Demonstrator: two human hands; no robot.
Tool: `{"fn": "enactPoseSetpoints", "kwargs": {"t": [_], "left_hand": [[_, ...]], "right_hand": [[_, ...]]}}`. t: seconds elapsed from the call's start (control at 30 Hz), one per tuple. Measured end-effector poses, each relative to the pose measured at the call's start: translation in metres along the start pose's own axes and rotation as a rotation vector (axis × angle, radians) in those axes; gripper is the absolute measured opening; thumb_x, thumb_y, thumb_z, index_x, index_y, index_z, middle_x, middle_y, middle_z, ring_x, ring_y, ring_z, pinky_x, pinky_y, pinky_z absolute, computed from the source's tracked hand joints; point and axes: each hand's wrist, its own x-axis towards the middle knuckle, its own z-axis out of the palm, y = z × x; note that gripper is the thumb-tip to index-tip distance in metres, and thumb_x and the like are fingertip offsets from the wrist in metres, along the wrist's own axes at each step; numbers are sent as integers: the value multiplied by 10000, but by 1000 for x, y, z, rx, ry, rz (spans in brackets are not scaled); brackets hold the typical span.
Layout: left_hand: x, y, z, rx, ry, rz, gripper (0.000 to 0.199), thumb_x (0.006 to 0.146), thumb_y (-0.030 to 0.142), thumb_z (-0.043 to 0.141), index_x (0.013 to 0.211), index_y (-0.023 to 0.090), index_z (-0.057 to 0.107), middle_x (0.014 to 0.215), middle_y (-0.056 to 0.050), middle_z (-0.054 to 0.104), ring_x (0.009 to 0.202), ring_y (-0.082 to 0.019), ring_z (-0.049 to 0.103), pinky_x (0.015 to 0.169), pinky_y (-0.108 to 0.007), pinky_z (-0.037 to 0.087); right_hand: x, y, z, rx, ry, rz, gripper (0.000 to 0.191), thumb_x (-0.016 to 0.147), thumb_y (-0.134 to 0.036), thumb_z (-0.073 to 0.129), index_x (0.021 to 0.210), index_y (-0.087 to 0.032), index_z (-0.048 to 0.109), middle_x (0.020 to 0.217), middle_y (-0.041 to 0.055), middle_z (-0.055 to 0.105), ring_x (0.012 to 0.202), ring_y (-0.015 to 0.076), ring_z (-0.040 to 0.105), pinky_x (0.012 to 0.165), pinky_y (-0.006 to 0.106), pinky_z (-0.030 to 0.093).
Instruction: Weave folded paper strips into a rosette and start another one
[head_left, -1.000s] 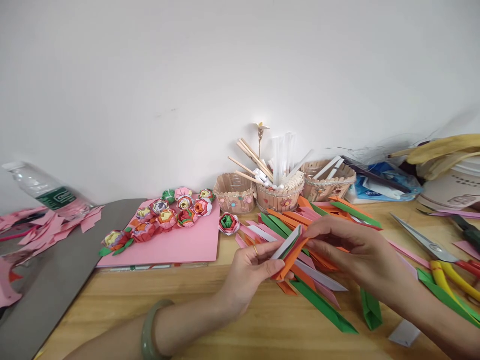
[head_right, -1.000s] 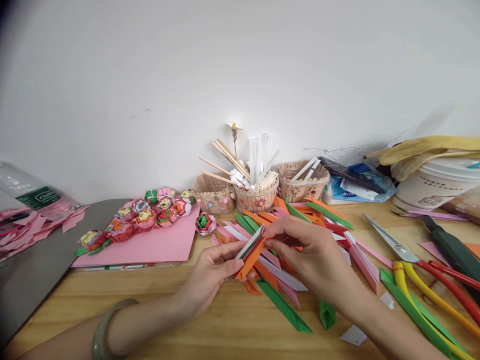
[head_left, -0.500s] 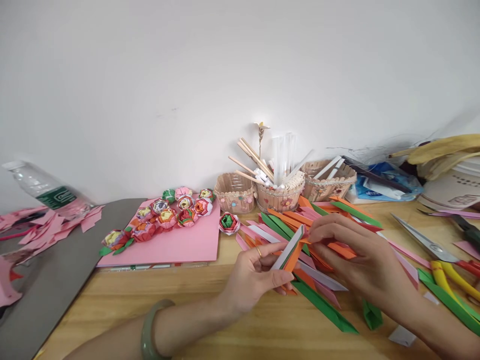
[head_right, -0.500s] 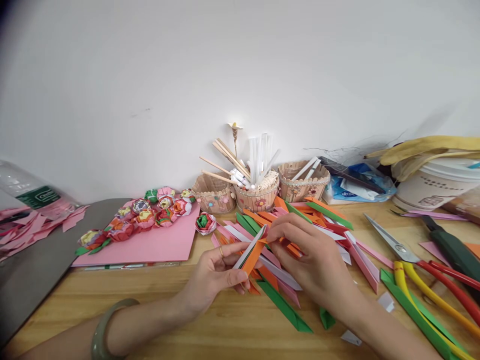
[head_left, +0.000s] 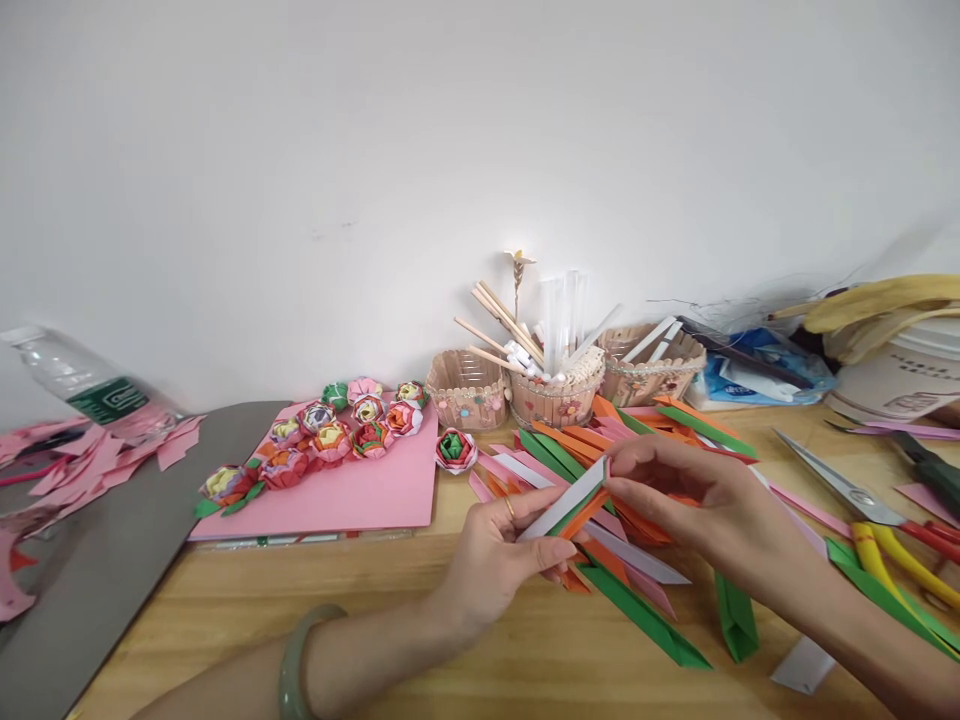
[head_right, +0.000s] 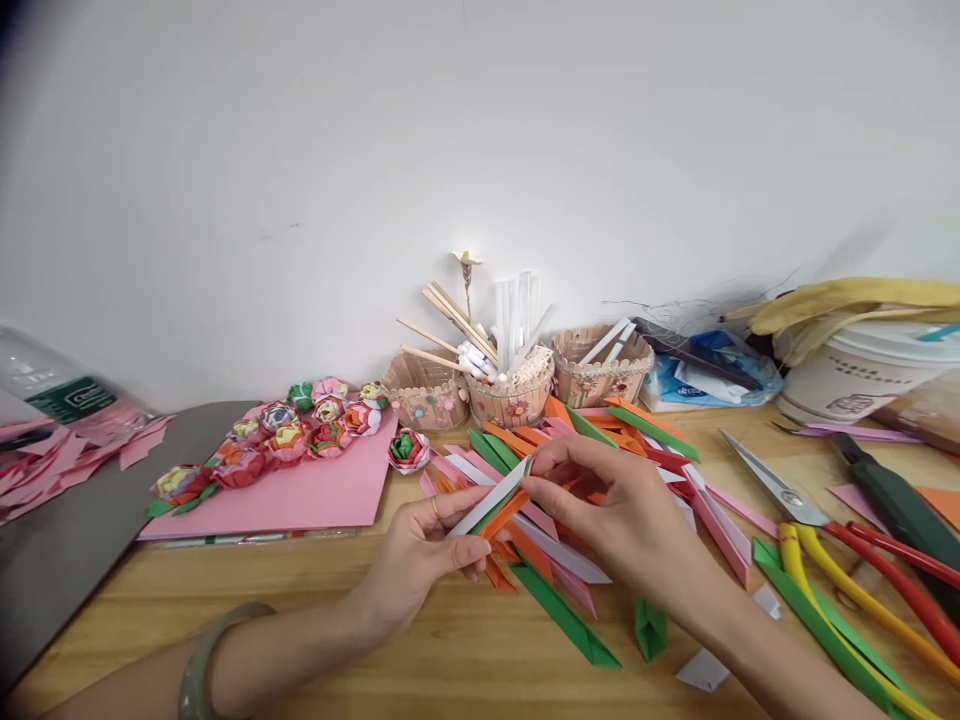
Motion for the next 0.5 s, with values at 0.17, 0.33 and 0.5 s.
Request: {"fn": "enactPoseSetpoints", "kwargs": {"t": [0.17, 0.33, 0.5], "left_hand": [[1, -1, 0, 38, 32, 27, 392, 654, 246, 707, 1041, 195, 669, 784, -33, 673, 567, -85, 484, 536, -203, 428], [1, -1, -1, 49, 1, -1, 407, 662, 266, 703, 1061, 195, 656, 818, -51, 687, 545, -83, 499, 528, -210, 433], [0, -2, -1, 13, -60, -18, 420, 657, 275, 711, 1066, 195, 652, 782, -54, 685, 497, -64, 499, 506, -199, 434]], "right_hand": [[1, 5, 0, 95, -111, 132, 224, 786, -410, 574, 726, -196, 557, 590, -23, 526, 508, 109, 461, 444, 222, 380], [0, 5, -2, 182, -95, 78, 202, 760, -384, 623, 797, -193, 569, 662, -12, 566, 563, 111, 502, 480, 214, 416], [1, 9, 1, 190, -32, 38, 237, 751, -399, 629, 849, -193, 566, 704, 2, 580, 599, 124, 527, 499, 224, 436]]}}
